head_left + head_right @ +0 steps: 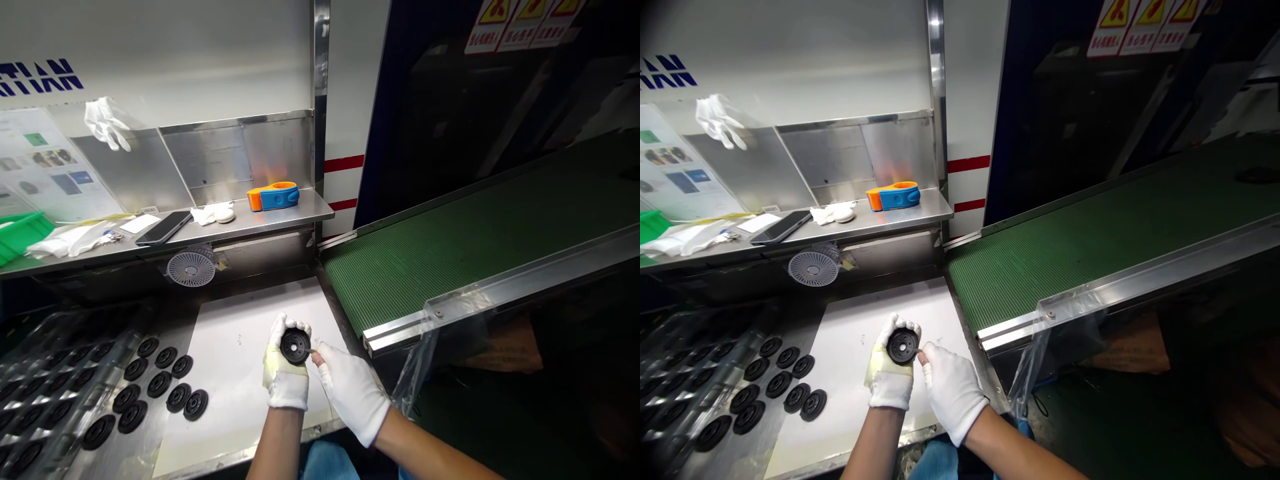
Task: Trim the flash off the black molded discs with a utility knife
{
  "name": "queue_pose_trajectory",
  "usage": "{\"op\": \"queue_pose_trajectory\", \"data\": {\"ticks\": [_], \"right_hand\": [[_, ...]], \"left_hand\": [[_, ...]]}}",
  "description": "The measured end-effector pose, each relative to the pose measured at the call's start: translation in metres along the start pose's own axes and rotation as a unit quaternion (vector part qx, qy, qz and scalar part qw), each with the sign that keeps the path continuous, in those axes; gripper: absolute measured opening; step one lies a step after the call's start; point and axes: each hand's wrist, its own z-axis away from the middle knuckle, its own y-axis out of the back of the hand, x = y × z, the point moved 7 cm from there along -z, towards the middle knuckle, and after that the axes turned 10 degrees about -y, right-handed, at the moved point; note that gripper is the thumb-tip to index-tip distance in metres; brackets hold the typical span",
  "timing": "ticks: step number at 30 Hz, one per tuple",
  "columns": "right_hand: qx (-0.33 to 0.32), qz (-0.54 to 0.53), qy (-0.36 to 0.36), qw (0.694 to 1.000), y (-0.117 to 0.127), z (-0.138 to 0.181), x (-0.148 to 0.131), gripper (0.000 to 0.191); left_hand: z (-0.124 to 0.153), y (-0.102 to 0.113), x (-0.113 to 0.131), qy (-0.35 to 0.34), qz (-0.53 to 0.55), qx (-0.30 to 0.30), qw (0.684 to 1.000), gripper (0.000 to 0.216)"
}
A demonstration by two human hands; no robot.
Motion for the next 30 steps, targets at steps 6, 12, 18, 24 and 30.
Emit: {"op": "queue_pose_trajectory", "data": {"ticks": [6, 12, 18, 24, 30], "right_hand": [[-0.03, -0.065, 0.009, 0.997, -0.006, 0.0, -0.001, 0.027], [-0.01, -0.05, 0.002, 0.999, -0.003, -0.001, -0.002, 0.025], [0.0, -0.024, -0.007, 1.0, -0.007, 0.0, -0.001, 0.025], [-0.021, -0.057, -0.011, 0.998, -0.01, 0.003, -0.007, 0.026], [-0.006, -0.048, -0.023, 0.999, -0.008, 0.002, -0.006, 0.027]], "left_hand": [[0.0, 0.007, -0.007, 0.065, -0.033, -0.034, 0.997, 0.012], [-0.003, 0.006, -0.003, 0.018, -0.002, -0.016, 1.0, 0.008], [-0.005, 0.006, -0.001, -0.032, 0.015, 0.0, 0.999, 0.013], [-0.007, 0.01, 0.001, -0.056, 0.023, 0.025, 0.998, 0.013], [-0.003, 0.007, 0.004, -0.081, 0.01, -0.003, 0.997, 0.018]]}}
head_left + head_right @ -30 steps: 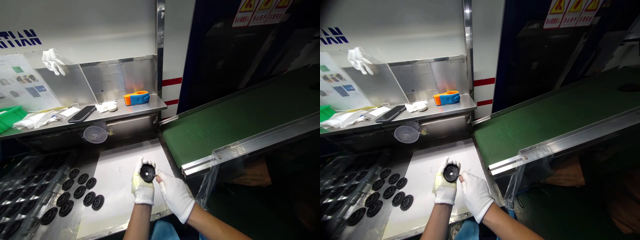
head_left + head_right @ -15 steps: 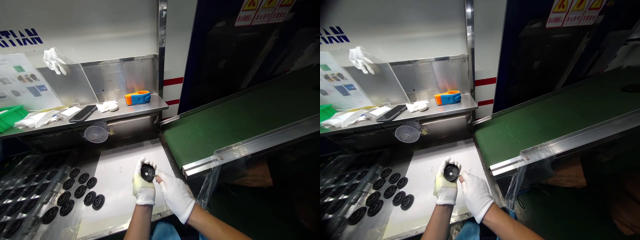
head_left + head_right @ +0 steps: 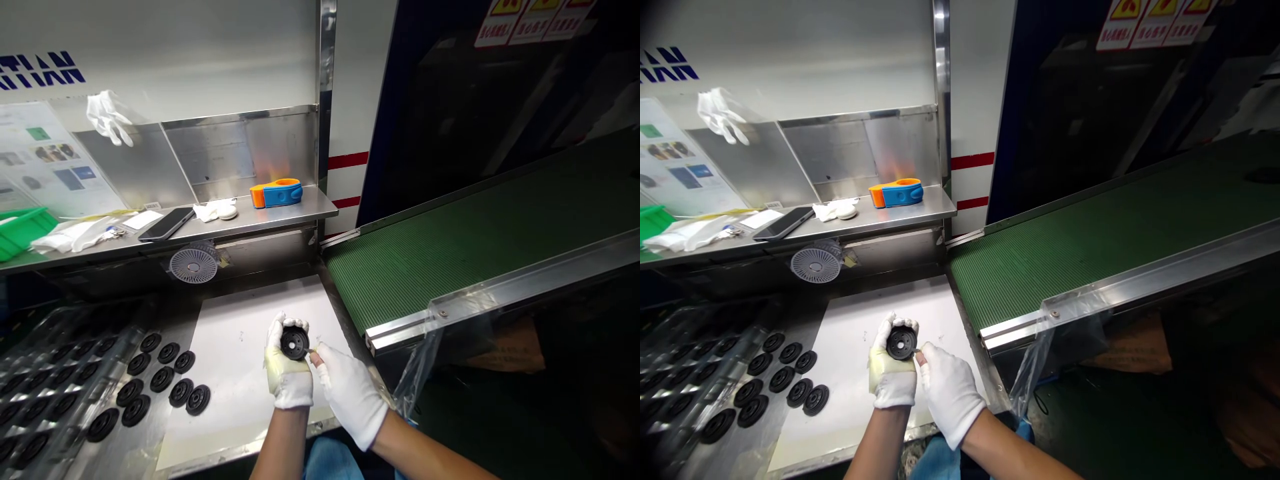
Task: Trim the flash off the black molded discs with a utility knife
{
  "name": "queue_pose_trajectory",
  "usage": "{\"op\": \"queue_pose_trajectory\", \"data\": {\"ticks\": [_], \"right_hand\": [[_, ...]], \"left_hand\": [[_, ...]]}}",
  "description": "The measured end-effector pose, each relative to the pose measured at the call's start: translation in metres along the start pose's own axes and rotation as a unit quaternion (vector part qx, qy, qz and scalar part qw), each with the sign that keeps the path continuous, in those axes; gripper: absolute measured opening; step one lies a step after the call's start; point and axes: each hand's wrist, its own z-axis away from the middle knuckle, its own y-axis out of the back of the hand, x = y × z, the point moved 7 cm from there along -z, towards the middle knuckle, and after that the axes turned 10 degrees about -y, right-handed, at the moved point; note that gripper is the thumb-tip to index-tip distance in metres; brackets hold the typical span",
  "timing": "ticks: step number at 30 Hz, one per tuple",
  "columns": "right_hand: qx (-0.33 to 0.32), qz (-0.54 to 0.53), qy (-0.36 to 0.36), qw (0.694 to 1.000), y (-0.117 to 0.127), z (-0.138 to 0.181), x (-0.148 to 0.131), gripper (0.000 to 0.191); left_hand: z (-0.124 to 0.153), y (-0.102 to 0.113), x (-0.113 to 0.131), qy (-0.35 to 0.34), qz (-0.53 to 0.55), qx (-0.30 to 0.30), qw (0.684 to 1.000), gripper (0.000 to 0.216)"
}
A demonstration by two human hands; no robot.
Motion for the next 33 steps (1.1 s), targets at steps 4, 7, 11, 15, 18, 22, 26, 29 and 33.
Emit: {"op": "queue_pose_trajectory", "data": {"ticks": [4, 7, 11, 15, 18, 22, 26, 29, 33], "right_hand": [[-0.02, -0.016, 0.01, 1.0, -0.002, 0.004, -0.004, 0.028], [-0.02, -0.037, 0.031, 0.999, 0.001, 0.003, -0.003, 0.028], [-0.011, -0.033, 0.051, 0.998, 0.008, 0.0, 0.003, 0.03], [0.004, 0.003, 0.026, 1.0, 0.007, 0.0, 0.006, 0.03], [0.003, -0.001, 0.027, 1.0, 0.002, 0.004, 0.002, 0.029], [-0.003, -0.014, 0.03, 0.999, 0.002, 0.007, -0.002, 0.03], [0.008, 0.009, 0.054, 0.998, 0.011, 0.004, 0.0, 0.031], [0.015, 0.019, 0.052, 0.998, 0.014, 0.001, 0.006, 0.031], [0.025, 0.033, 0.032, 0.999, 0.011, 0.003, 0.009, 0.032]], "left_hand": [[0.002, 0.004, 0.004, -0.017, -0.027, 0.006, 0.999, 0.02], [0.008, -0.002, 0.004, 0.07, -0.045, -0.069, 0.994, 0.033], [0.016, -0.006, 0.003, 0.169, -0.048, -0.104, 0.979, 0.029], [0.01, -0.005, 0.001, 0.123, -0.035, -0.034, 0.991, 0.016], [0.006, -0.003, -0.003, 0.074, -0.011, 0.001, 0.997, 0.02], [0.005, -0.001, 0.003, 0.023, -0.014, -0.024, 0.999, 0.026], [0.014, -0.006, -0.004, 0.163, -0.034, -0.101, 0.981, 0.035], [0.014, -0.005, -0.004, 0.171, -0.041, -0.094, 0.98, 0.036], [0.009, -0.002, -0.01, 0.127, -0.04, -0.025, 0.991, 0.033]]}}
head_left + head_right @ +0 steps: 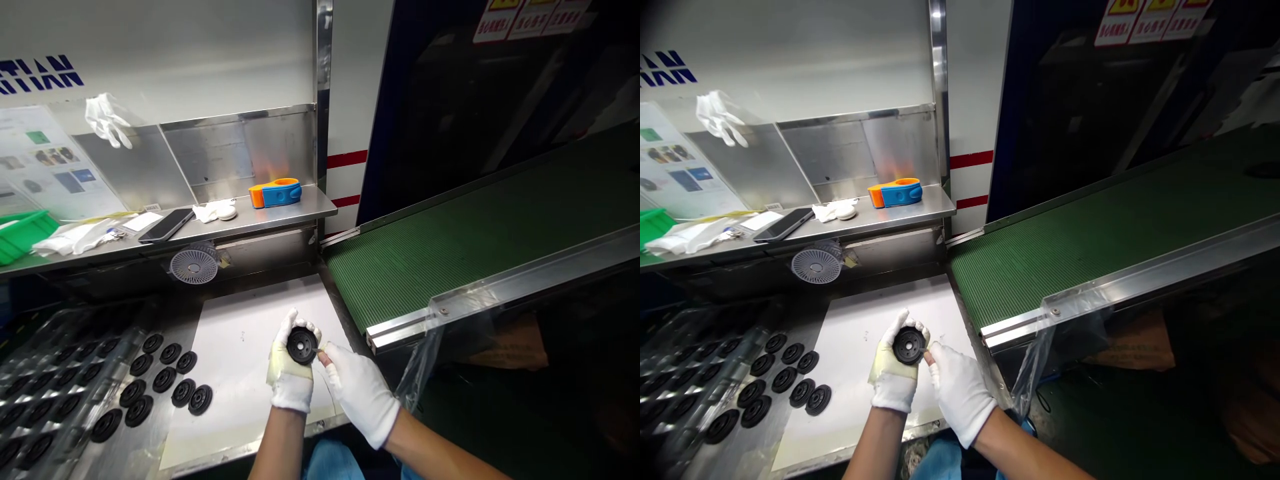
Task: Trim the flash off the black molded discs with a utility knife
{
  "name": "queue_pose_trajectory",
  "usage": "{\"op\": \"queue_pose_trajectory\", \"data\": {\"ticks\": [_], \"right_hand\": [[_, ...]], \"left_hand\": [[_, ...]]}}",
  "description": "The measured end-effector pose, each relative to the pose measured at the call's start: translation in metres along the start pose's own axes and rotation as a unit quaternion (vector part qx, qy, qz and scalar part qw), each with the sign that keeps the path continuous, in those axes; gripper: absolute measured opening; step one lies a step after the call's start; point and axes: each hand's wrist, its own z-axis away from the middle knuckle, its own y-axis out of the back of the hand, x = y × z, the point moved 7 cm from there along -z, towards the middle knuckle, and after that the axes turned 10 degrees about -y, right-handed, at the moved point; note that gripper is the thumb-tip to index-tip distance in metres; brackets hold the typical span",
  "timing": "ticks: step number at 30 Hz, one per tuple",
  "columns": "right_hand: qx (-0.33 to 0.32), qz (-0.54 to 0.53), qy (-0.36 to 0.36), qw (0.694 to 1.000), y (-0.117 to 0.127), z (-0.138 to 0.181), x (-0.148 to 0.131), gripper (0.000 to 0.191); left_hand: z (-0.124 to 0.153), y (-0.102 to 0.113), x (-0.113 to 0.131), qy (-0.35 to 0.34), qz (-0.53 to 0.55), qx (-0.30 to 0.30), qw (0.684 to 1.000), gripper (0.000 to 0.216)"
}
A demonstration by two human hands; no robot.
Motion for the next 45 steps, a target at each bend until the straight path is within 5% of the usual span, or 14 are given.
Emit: {"op": "queue_pose_trajectory", "data": {"ticks": [5, 10, 14, 20, 26, 38, 45], "right_hand": [[-0.023, -0.039, -0.002, 0.999, -0.007, 0.007, -0.007, 0.027], [-0.026, -0.042, 0.01, 0.999, -0.003, 0.002, -0.003, 0.029], [-0.014, -0.034, 0.002, 0.999, 0.0, -0.002, 0.001, 0.029], [-0.013, -0.034, 0.001, 0.999, -0.007, 0.002, -0.005, 0.029], [-0.008, -0.035, 0.019, 0.999, -0.001, -0.001, -0.001, 0.03], [-0.046, -0.06, 0.005, 0.997, -0.006, 0.014, -0.005, 0.03], [-0.067, -0.063, -0.029, 0.995, 0.011, 0.014, 0.013, 0.032]], "left_hand": [[-0.001, 0.001, 0.003, -0.051, 0.015, 0.008, 0.999, 0.035], [0.003, -0.002, -0.001, 0.072, 0.005, -0.074, 0.995, 0.03], [-0.002, 0.0, -0.003, 0.059, 0.028, -0.033, 0.997, 0.008], [-0.006, 0.002, -0.003, -0.022, 0.048, 0.012, 0.999, 0.018], [0.002, 0.002, -0.004, 0.083, 0.005, -0.046, 0.995, 0.036], [-0.002, 0.004, -0.008, 0.051, 0.013, 0.033, 0.998, 0.017], [0.001, 0.0, 0.002, 0.061, 0.042, 0.015, 0.997, 0.015]]}}
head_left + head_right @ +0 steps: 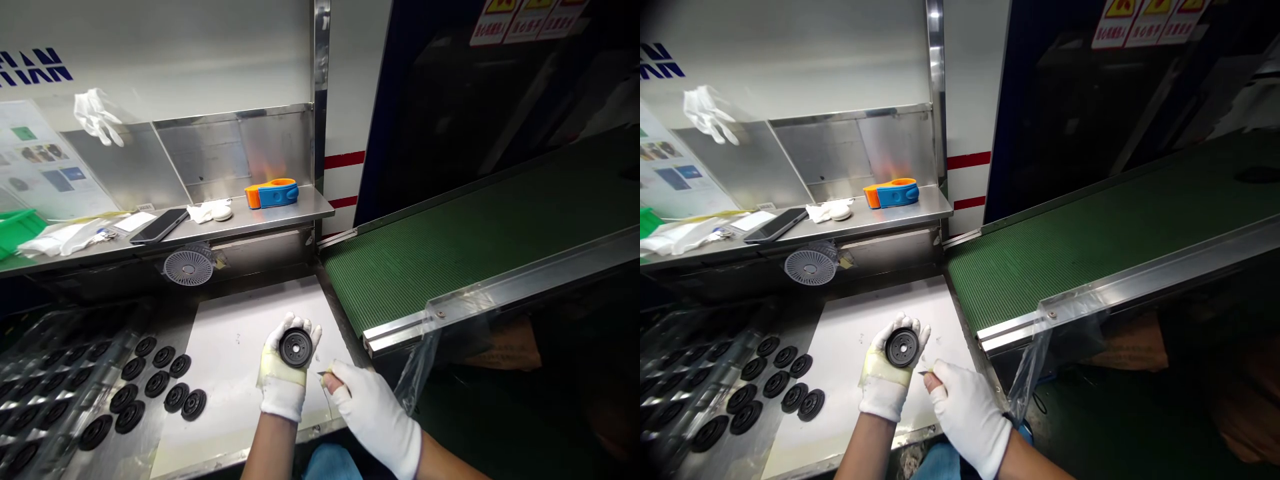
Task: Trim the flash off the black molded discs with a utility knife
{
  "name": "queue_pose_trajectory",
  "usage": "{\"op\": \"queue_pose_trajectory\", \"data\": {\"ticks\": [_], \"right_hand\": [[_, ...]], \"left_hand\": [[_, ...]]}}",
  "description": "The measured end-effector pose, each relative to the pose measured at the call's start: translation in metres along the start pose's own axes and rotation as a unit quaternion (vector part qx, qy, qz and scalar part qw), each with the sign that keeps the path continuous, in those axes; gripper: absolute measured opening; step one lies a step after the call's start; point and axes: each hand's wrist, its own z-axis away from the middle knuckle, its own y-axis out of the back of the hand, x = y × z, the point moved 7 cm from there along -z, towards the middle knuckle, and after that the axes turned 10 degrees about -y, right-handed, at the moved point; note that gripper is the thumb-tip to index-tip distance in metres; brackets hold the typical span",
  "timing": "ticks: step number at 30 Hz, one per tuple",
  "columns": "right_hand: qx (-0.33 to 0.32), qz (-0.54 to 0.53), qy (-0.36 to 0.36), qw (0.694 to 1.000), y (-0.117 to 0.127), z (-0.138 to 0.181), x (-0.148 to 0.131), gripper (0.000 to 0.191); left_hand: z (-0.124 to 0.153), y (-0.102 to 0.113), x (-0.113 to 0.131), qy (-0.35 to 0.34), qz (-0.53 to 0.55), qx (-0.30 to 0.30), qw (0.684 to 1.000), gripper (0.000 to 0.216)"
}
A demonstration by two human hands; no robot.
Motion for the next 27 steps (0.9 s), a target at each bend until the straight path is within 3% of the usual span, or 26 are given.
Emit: {"op": "queue_pose_trajectory", "data": {"ticks": [6, 12, 17, 23, 27], "right_hand": [[0.063, -0.022, -0.024, 0.997, 0.013, -0.015, 0.009, 0.026], [0.084, -0.092, 0.044, 0.991, 0.022, -0.015, -0.008, 0.024], [0.096, -0.015, 0.044, 0.994, 0.023, -0.016, -0.004, 0.019], [0.029, 0.021, 0.059, 0.998, 0.022, -0.005, -0.01, 0.016], [0.009, -0.008, -0.004, 1.0, 0.024, -0.006, 0.002, 0.021]], "left_hand": [[0.003, -0.001, -0.005, 0.023, 0.01, -0.013, 1.0, 0.016], [0.008, -0.003, -0.01, 0.041, 0.005, 0.025, 0.999, 0.019], [0.007, -0.009, -0.013, 0.035, 0.019, -0.041, 0.998, 0.017], [0.003, -0.007, -0.015, 0.025, 0.024, -0.024, 0.999, 0.019], [0.002, -0.007, -0.016, 0.038, 0.024, -0.021, 0.999, 0.019]]}}
